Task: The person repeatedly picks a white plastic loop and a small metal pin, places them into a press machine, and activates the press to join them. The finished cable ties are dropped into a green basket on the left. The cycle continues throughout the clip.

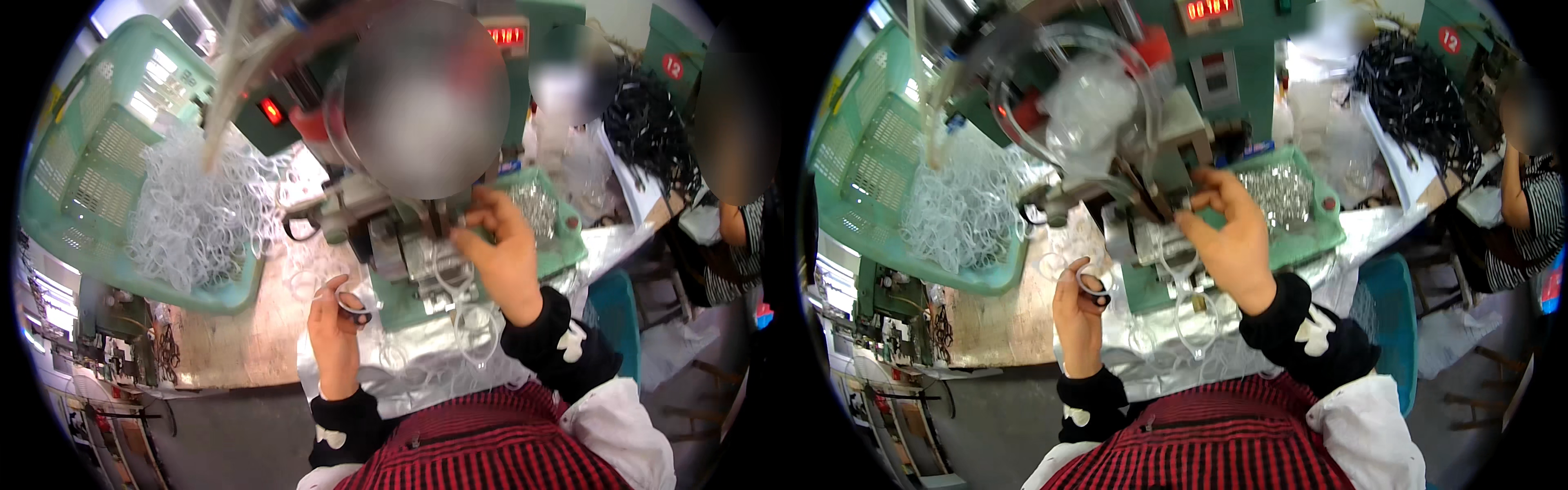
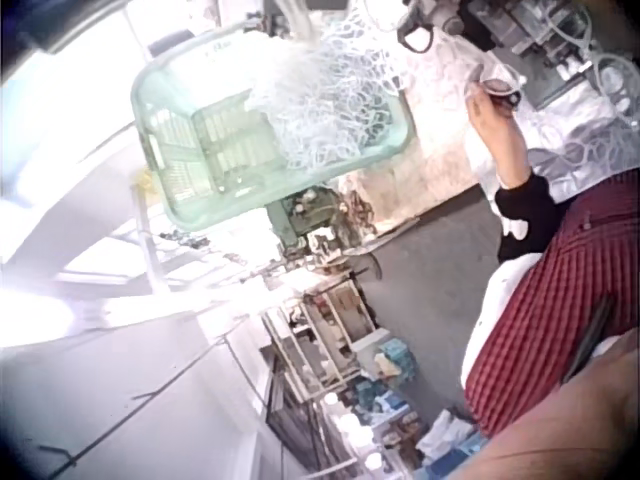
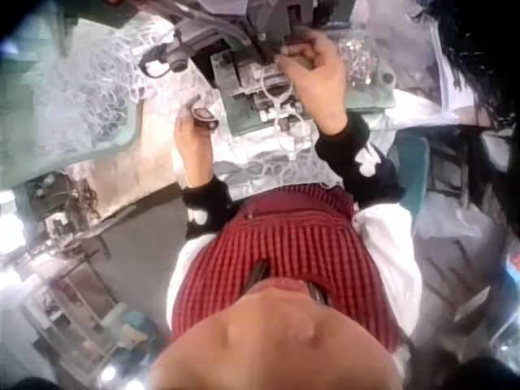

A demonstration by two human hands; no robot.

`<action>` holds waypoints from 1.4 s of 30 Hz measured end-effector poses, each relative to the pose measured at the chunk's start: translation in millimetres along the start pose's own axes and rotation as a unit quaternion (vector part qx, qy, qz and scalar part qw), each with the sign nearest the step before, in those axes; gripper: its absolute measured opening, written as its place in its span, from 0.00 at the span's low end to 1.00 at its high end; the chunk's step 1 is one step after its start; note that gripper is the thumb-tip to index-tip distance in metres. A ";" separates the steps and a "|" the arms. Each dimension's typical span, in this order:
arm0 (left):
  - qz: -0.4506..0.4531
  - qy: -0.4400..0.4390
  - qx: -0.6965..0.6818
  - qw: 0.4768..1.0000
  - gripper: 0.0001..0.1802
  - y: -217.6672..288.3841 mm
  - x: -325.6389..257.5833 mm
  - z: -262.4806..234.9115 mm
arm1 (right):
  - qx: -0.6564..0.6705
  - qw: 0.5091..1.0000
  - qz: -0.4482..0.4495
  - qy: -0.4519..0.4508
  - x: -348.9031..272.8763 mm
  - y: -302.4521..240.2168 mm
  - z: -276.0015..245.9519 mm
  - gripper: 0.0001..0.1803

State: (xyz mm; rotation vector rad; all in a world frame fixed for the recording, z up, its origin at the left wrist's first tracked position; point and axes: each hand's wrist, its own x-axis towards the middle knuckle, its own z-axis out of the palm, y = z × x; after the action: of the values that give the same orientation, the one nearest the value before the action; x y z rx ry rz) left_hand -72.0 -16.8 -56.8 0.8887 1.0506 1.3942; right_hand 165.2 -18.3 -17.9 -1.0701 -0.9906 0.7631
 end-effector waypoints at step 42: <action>-0.264 -0.303 0.013 0.915 0.26 39.7 -49.1 105.6 | -0.220 0.965 -0.070 0.127 11.6 60.9 -108.7 0.06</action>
State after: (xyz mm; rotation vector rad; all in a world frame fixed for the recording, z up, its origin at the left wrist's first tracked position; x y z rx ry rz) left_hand 19.3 -53.7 17.1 0.8873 0.7418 0.5877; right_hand 267.6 -26.8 -89.4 -1.4229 -1.0247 0.2808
